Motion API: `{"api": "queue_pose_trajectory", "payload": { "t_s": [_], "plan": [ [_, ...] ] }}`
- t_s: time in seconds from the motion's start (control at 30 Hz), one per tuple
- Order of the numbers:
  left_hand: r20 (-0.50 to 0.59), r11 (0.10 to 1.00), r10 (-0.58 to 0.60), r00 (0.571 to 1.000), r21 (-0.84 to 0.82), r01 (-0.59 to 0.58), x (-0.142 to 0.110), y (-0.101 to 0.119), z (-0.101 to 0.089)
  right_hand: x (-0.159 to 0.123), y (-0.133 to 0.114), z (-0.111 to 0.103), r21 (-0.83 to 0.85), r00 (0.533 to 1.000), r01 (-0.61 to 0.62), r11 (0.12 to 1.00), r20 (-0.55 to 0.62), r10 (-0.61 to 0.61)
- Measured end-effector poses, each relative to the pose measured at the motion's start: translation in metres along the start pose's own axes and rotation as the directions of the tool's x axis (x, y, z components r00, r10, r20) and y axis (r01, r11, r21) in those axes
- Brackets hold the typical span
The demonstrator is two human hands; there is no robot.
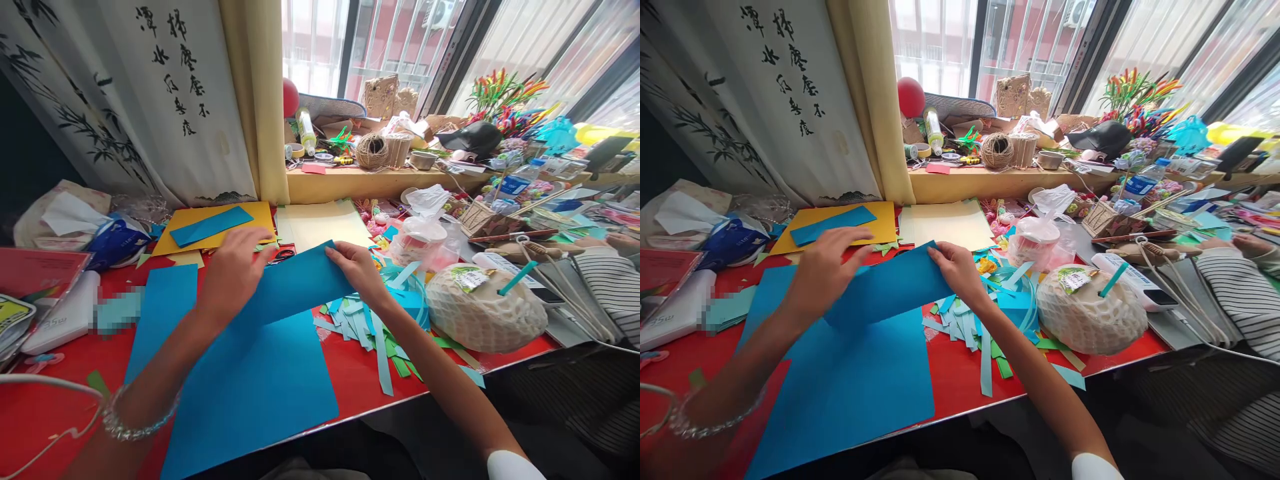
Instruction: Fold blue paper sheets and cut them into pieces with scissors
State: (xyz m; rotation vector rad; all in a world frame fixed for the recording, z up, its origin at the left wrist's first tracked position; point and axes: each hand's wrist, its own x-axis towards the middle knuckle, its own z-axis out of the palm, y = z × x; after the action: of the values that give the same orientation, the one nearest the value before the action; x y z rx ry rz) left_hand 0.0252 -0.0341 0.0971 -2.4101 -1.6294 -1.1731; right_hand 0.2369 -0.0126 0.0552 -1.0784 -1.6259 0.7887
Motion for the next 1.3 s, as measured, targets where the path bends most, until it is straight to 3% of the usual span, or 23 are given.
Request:
{"api": "queue_pose_trajectory", "payload": {
  "t_s": [0.07, 0.2, 0.47, 0.63, 0.87, 1.03, 1.3],
  "plan": [
    [0.139, 0.997, 0.026, 0.99, -0.073, -0.016, 0.02, 0.025, 0.001, 0.008, -0.014, -0.003, -0.028, 0.995, 0.053, 0.998, 0.087, -0.05],
    [0.157, 0.986, 0.056, 0.986, -0.166, -0.029, 0.047, 0.053, 0.003, 0.023, -0.041, -0.009, -0.031, 0.972, 0.114, 0.993, 0.212, -0.105],
    [0.083, 0.997, 0.059, 0.995, -0.052, -0.055, 0.038, 0.042, 0.003, 0.03, -0.056, -0.013, 0.009, 0.899, -0.071, 0.997, 0.435, 0.06],
    [0.024, 0.995, -0.067, 0.997, -0.069, 0.069, 0.023, 0.03, -0.002, 0.024, -0.059, -0.013, 0.03, 0.836, -0.155, 0.987, 0.536, 0.115],
    [-0.03, 0.955, -0.277, 0.96, -0.124, 0.271, 0.005, 0.006, -0.007, 0.016, -0.05, -0.008, 0.149, 0.804, -0.335, 0.93, 0.56, 0.2],
    [-0.024, 0.895, -0.416, 0.909, -0.191, 0.404, -0.007, -0.009, -0.004, 0.011, -0.037, 0.003, 0.183, 0.833, -0.376, 0.908, 0.497, 0.244],
    [0.064, 0.785, -0.516, 0.854, -0.362, 0.502, -0.025, -0.032, 0.009, 0.009, -0.013, 0.026, 0.242, 0.91, -0.325, 0.914, 0.345, 0.232]
  ]
}}
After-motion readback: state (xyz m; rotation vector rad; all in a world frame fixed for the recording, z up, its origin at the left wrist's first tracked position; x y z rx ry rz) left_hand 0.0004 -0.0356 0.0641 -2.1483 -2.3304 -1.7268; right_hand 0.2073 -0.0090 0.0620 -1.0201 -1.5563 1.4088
